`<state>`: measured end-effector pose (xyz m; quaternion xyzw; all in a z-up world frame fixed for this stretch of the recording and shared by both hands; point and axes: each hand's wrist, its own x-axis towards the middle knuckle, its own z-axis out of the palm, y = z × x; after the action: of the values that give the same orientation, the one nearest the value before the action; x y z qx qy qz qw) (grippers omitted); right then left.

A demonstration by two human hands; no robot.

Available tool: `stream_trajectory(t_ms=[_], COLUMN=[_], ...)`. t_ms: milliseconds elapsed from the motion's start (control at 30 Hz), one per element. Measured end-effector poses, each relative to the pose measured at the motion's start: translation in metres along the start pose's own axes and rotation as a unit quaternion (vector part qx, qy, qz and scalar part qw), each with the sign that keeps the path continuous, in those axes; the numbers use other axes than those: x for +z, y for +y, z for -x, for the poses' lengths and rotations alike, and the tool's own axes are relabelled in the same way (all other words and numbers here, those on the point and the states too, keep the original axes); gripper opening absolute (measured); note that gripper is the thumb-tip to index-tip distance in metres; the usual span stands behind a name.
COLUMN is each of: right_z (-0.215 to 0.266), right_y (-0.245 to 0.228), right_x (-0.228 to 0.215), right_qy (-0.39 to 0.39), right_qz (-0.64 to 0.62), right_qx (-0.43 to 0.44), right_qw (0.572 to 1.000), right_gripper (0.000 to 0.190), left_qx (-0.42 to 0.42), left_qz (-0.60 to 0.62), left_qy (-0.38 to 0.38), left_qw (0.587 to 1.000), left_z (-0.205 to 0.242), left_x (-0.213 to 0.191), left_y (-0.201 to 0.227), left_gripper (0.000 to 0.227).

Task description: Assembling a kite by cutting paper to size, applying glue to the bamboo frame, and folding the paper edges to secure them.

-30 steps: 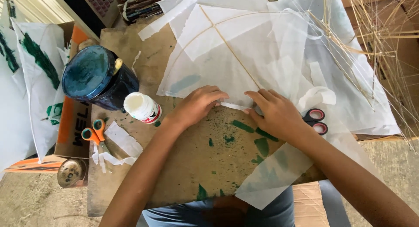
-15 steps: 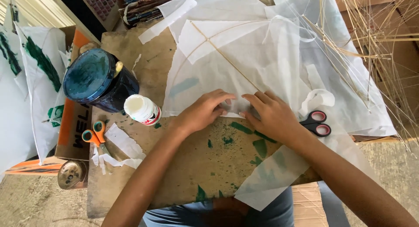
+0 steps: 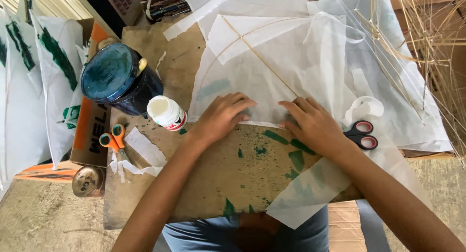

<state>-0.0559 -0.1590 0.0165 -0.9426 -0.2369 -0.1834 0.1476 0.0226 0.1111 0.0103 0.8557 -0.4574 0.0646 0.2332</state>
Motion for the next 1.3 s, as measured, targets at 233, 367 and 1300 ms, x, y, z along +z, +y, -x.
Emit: stream_trajectory(t_ms=[233, 367, 1300], right_z=[0.001, 0.0, -0.023], right_y=[-0.004, -0.008, -0.036], right_x=[-0.008, -0.011, -0.007], right_qy=[-0.034, -0.036, -0.039], right_qz=[0.006, 0.007, -0.122], right_qx=[0.011, 0.012, -0.034], right_qw=[0.999, 0.999, 0.991], right_gripper=[0.03, 0.029, 0.034], left_qx=[-0.019, -0.031, -0.1], left_qz=[0.009, 0.014, 0.158], left_qy=[-0.001, -0.023, -0.085], left_qw=[1.0, 0.999, 0.979], left_z=[0.005, 0.009, 0.022], left_x=[-0.019, -0.021, -0.036], left_y=[0.018, 0.016, 0.043], left_gripper=[0.032, 0.031, 0.03])
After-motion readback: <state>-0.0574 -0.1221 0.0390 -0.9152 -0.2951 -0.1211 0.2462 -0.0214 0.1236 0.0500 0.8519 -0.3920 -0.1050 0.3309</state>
